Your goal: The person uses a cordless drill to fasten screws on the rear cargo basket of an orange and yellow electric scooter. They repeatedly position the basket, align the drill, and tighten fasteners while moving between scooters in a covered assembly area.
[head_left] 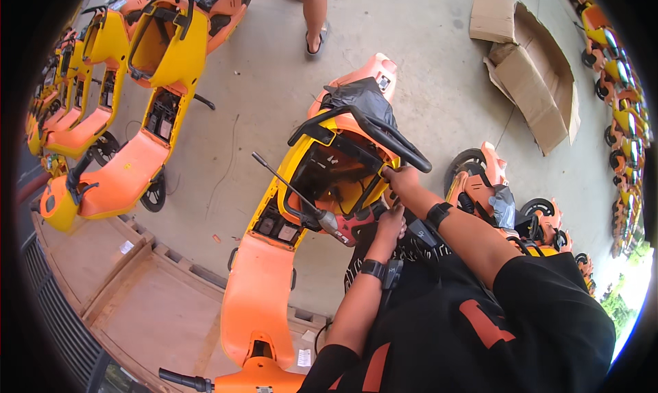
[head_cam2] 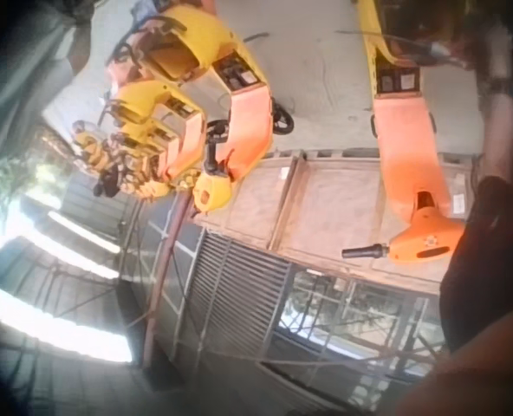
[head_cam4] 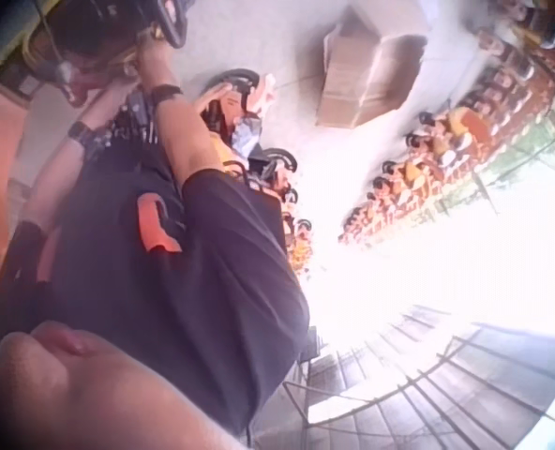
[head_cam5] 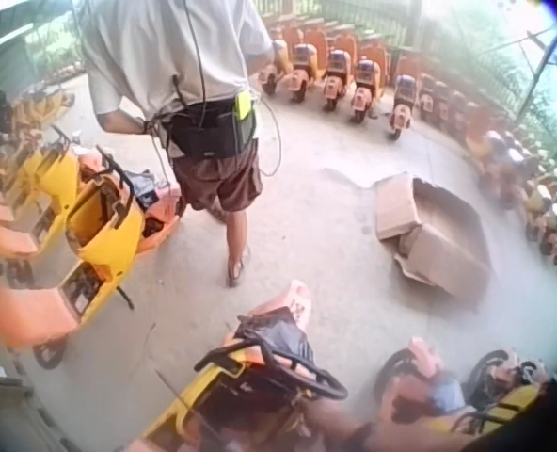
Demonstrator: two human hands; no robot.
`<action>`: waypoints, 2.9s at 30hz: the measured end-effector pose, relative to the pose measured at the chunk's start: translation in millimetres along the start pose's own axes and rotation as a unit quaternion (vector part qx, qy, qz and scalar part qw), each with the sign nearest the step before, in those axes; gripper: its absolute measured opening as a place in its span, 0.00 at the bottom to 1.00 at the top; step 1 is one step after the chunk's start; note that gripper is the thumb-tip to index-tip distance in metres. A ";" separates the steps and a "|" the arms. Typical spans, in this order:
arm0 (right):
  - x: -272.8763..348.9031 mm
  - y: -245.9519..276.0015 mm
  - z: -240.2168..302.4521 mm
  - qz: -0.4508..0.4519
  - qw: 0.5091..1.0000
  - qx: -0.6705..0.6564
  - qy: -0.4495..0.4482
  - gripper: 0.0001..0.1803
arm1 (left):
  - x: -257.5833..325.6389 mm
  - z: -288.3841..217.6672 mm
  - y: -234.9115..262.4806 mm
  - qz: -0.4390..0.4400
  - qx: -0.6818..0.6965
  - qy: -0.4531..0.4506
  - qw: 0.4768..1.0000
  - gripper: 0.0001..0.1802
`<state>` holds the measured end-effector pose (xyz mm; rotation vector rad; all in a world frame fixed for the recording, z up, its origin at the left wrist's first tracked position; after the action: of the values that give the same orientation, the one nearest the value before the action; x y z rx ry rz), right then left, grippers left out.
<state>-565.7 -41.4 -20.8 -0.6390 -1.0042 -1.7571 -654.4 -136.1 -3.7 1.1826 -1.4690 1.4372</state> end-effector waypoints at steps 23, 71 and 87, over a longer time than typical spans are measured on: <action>1.4 -2.6 30.6 0.083 0.971 0.170 -0.145 0.20 | -86.8 7.8 -51.2 0.135 0.605 -0.105 0.778 0.16; -1.3 -24.0 47.5 0.281 0.291 0.807 0.431 0.11 | -101.5 9.9 -68.3 0.127 0.679 -0.157 0.706 0.17; -3.6 -15.5 49.9 0.287 0.351 0.763 0.461 0.17 | -95.4 7.2 -62.4 0.121 0.654 -0.128 0.736 0.24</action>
<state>-579.8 5.7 -2.9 1.0725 -0.8592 0.1732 -566.6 -129.3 -76.5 2.0729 -0.5621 2.7348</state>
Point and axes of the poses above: each hand's wrist, its own x-axis away from the middle knuckle, its own y-axis out of the back of the hand, z = x × y, the point moved 2 cm from there along -x, towards the middle knuckle, and after that the axes turned 5 degrees about y, right-handed, at the moved point
